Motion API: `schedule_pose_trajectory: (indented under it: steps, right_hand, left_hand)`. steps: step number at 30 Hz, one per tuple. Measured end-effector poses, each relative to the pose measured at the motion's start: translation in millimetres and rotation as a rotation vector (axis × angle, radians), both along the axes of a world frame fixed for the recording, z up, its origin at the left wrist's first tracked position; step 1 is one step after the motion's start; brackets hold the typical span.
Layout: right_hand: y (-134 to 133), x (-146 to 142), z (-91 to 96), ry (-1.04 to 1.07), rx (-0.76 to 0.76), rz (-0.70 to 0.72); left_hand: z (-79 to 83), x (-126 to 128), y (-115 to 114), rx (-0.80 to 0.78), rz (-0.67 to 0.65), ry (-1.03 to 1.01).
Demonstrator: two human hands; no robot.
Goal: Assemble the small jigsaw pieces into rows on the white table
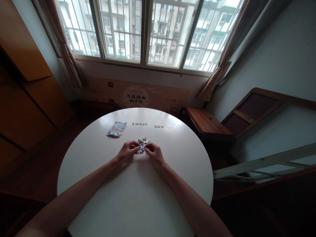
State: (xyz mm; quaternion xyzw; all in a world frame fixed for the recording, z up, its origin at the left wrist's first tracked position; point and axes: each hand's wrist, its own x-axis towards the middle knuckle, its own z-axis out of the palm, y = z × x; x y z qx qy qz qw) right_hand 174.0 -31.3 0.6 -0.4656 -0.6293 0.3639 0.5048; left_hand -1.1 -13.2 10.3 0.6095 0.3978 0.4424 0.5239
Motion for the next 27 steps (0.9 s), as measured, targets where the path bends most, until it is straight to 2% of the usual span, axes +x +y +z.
schedule_pose_trajectory:
  steps: [27]
  right_hand:
    - [-1.1,0.1,1.1,-0.018,0.001,-0.001]
  left_hand:
    - [-0.7,-1.0,-0.1,0.021,-0.019,-0.007]
